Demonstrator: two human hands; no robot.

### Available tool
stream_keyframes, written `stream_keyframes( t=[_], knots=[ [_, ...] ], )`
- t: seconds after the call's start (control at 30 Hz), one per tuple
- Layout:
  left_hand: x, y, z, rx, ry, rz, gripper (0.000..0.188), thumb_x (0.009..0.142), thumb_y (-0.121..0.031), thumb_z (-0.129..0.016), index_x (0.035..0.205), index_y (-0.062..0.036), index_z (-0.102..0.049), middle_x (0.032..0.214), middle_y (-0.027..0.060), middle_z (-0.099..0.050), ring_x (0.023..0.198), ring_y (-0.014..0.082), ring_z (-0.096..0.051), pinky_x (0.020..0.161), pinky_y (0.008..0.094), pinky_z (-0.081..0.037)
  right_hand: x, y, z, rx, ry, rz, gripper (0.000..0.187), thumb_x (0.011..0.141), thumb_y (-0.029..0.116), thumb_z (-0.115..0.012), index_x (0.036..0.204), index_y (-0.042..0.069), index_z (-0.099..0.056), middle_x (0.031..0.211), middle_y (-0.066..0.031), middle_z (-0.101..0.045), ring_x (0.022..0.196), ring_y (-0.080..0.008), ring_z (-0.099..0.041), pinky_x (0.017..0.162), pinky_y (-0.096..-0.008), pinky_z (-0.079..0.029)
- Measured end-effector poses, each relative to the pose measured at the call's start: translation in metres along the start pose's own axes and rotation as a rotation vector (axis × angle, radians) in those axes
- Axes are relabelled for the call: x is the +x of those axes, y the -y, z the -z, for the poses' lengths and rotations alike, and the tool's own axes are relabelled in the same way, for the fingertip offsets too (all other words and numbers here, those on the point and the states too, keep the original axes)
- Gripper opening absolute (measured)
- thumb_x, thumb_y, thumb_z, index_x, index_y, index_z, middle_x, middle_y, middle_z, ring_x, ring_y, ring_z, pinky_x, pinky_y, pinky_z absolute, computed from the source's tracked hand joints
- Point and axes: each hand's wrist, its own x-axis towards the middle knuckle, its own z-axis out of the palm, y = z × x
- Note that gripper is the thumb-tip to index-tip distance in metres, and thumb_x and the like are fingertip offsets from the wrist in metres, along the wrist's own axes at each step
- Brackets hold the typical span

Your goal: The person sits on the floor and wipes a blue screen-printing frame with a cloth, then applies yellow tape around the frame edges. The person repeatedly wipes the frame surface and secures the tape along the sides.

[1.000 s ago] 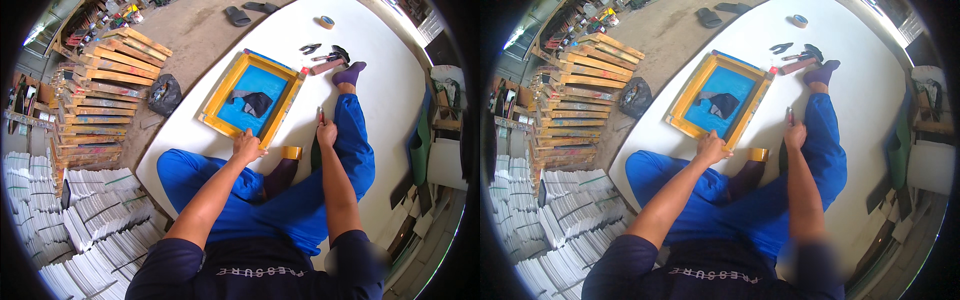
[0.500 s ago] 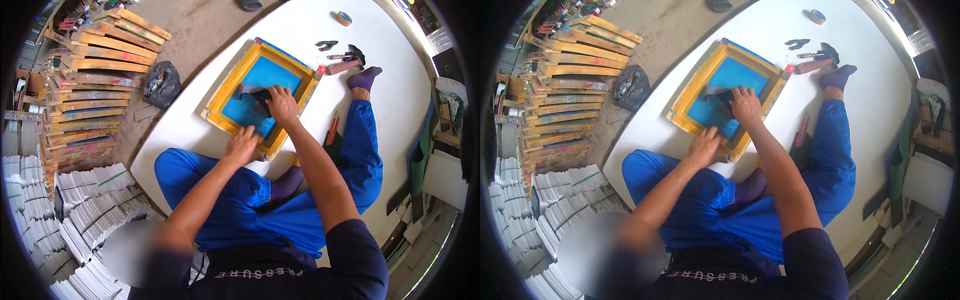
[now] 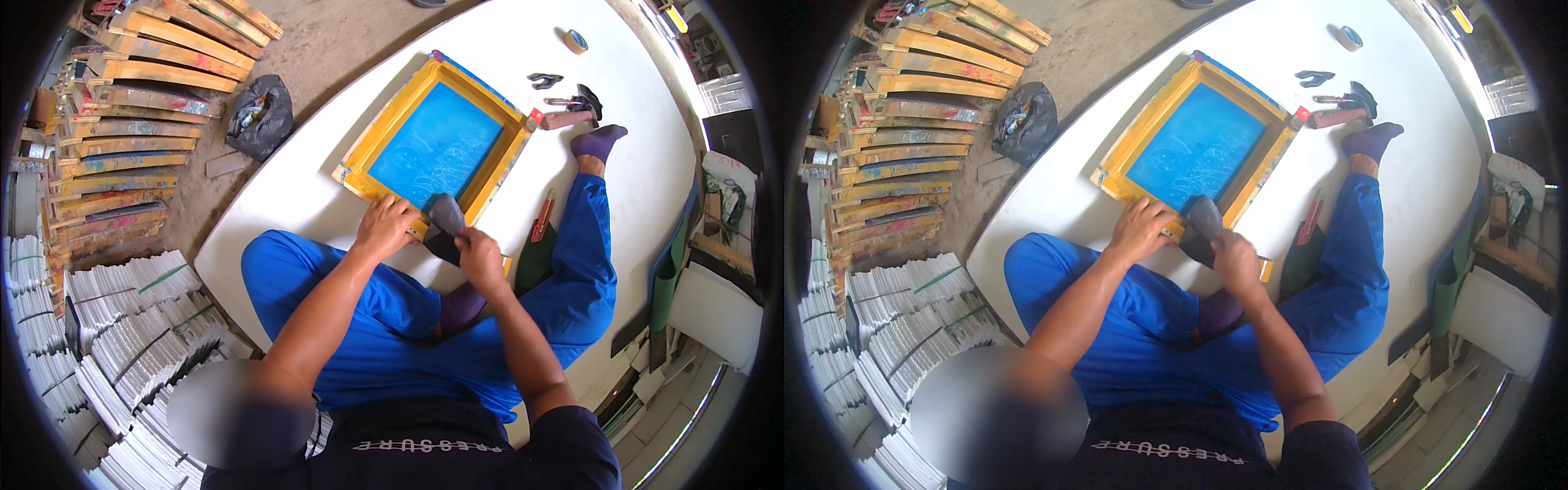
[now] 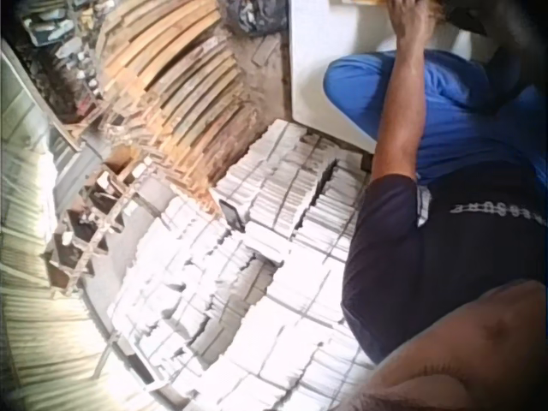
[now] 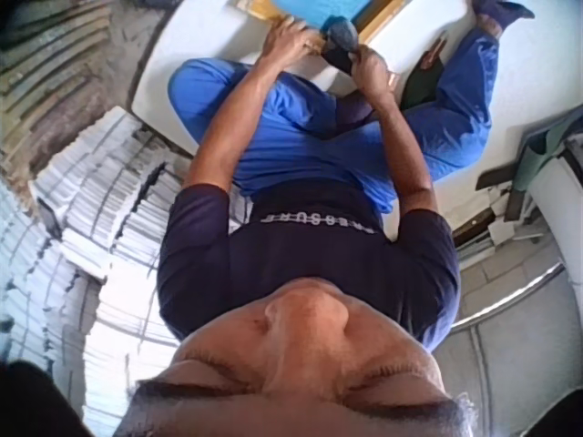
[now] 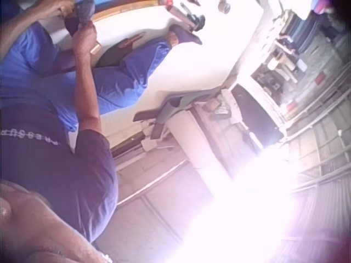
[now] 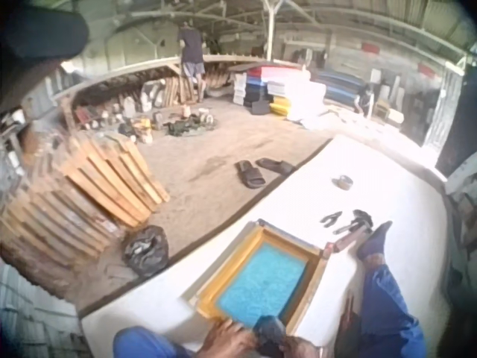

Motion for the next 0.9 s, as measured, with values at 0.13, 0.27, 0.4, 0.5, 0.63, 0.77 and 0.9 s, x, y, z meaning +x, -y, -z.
stream_keyframes(
  t=[0.13, 0.27, 0.4, 0.5, 0.63, 0.77, 0.9],
  knots=[
    [-0.002, 0.002, -0.001, -0.013, -0.024, 0.005, 0.05, 0.068, -0.033, -0.092, 0.115, -0.0194, -0.078, 0.111, -0.002, -0.067, 0.11, 0.0254, -0.058, 0.098, 0.0421, -0.05, -0.01, -0.014, -0.017, -0.257, -0.051, 0.291, 0.006, 0.086, 0.011, -0.073, 0.089, 0.007, -0.07, 0.088, -0.0125, -0.068, 0.088, -0.0363, -0.066, 0.072, -0.0487, -0.055],
    [-0.002, 0.003, -0.006, 0.031, -0.038, -0.003, 0.046, 0.07, -0.026, -0.091, 0.114, -0.0196, -0.077, 0.109, -0.0024, -0.067, 0.108, 0.0258, -0.059, 0.097, 0.0425, -0.05, -0.003, -0.012, -0.028, -0.287, -0.08, 0.426, 0.005, 0.084, 0.015, -0.074, 0.084, 0.011, -0.072, 0.089, -0.0064, -0.068, 0.088, -0.0311, -0.062, 0.069, -0.0455, -0.054],
    [-0.001, 0.006, -0.008, 0.062, -0.068, -0.02, 0.045, 0.069, -0.023, -0.091, 0.112, -0.0208, -0.078, 0.108, -0.0029, -0.067, 0.107, 0.0258, -0.059, 0.097, 0.0424, -0.051, 0.009, 0.005, -0.034, -0.249, -0.131, 0.39, 0.006, 0.083, 0.019, -0.076, 0.084, 0.013, -0.075, 0.09, -0.0034, -0.067, 0.09, -0.0303, -0.061, 0.074, -0.0449, -0.052],
    [0.0, 0.005, -0.006, 0.005, -0.048, 0.019, 0.047, 0.067, -0.027, -0.093, 0.111, -0.0211, -0.078, 0.107, -0.0031, -0.067, 0.106, 0.0258, -0.059, 0.097, 0.0422, -0.05, 0.014, 0.008, -0.023, -0.286, -0.086, 0.39, 0.007, 0.082, 0.021, -0.077, 0.083, 0.014, -0.078, 0.09, -0.002, -0.066, 0.093, -0.0296, -0.06, 0.079, -0.0444, -0.049],
    [-0.001, 0.0, -0.002, -0.001, -0.036, 0.04, 0.051, 0.065, -0.034, -0.094, 0.11, -0.0205, -0.078, 0.107, -0.004, -0.066, 0.105, 0.0255, -0.059, 0.098, 0.042, -0.05, 0.022, 0.006, -0.021, -0.322, -0.004, 0.389, 0.007, 0.082, 0.022, -0.078, 0.082, 0.016, -0.081, 0.091, -0.0013, -0.067, 0.096, -0.0284, -0.059, 0.082, -0.0435, -0.047],
    [-0.003, 0.002, -0.007, 0.002, -0.068, 0.031, 0.051, 0.065, -0.036, -0.094, 0.11, -0.0182, -0.078, 0.108, -0.0043, -0.066, 0.105, 0.025, -0.058, 0.097, 0.0417, -0.05, 0.031, 0.008, -0.019, -0.349, 0.051, 0.466, 0.008, 0.082, 0.019, -0.075, 0.082, 0.015, -0.082, 0.092, -0.0013, -0.067, 0.098, -0.0277, -0.06, 0.084, -0.0434, -0.046],
    [-0.004, 0.003, -0.007, -0.027, -0.07, 0.035, 0.049, 0.065, -0.032, -0.093, 0.109, -0.0158, -0.078, 0.108, -0.0034, -0.065, 0.105, 0.026, -0.058, 0.096, 0.042, -0.05, 0.038, 0.006, -0.009, -0.416, 0.156, 0.55, 0.01, 0.077, 0.013, -0.071, 0.08, 0.014, -0.081, 0.091, -0.0005, -0.069, 0.099, -0.0273, -0.06, 0.086, -0.044, -0.046]
  ],
)
